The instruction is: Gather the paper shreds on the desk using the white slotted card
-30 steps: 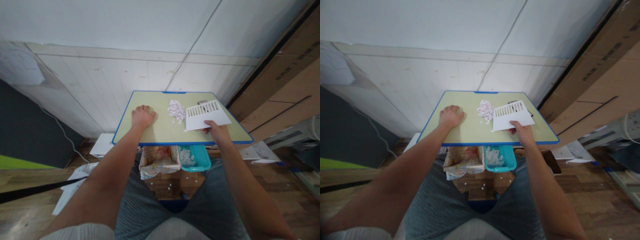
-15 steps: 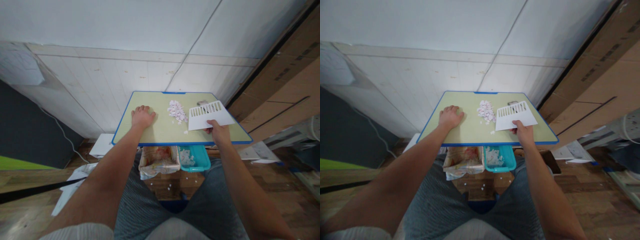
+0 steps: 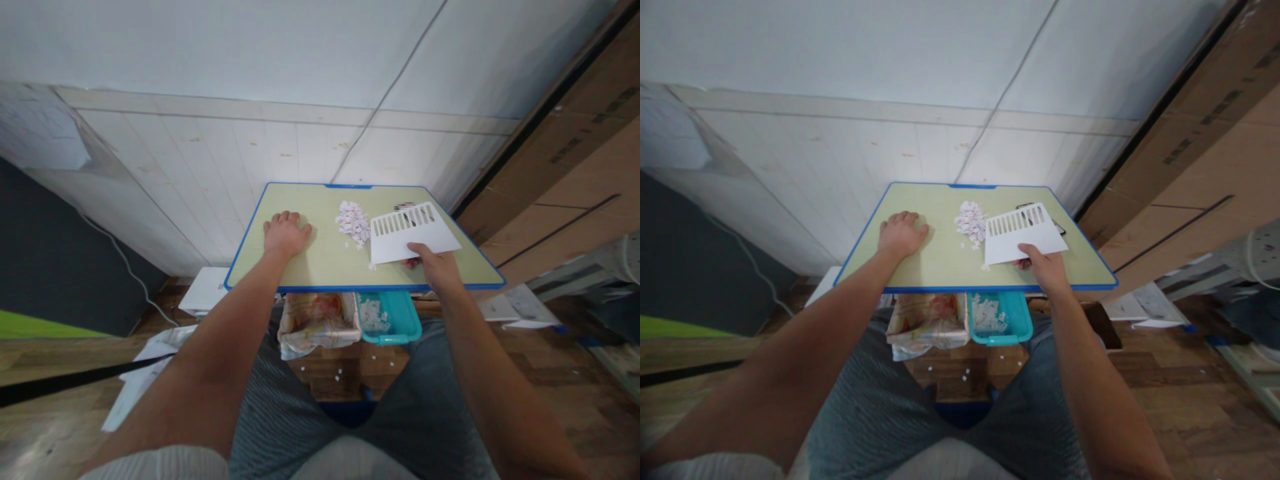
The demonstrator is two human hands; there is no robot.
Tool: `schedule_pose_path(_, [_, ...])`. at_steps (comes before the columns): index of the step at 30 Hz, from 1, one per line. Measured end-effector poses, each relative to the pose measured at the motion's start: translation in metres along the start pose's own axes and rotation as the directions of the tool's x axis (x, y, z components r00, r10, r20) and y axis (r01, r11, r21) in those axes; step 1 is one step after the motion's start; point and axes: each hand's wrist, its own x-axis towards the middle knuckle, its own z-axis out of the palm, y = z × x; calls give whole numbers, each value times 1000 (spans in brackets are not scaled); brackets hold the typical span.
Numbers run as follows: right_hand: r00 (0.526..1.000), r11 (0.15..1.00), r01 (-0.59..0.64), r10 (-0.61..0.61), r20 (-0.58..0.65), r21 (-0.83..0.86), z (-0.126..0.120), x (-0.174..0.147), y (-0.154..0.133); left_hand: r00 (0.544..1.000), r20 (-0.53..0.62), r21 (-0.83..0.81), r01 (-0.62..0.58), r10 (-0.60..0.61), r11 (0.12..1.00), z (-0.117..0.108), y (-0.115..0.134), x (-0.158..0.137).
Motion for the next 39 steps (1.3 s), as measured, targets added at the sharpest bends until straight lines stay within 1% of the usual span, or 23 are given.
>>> schedule_pose_path(10, [997,995,-32,39,-70,94,3,-1,-8,1000,1,2,-4,4,1000,0,0,0])
schedule_pose_path(18, [994,988,-80,90,-70,131,1,-2,-10,1000,-5,1,-2,2,1000,2,-1,0])
schedule_pose_path(29, [988,984,-90,108,-113,151,0,0,-6,1000,-14,-9,-5,5,1000,1,-1,-1])
schedule_pose_path(35, [981,985,-95,118,-156,143,0,2,-4,1000,-20,-7,-2,2,1000,2,-3,-1])
schedule_pose_path(39, [981,987,-93,113,-161,131,1,0,-3,1000,-19,-3,-4,4,1000,1,-4,-1])
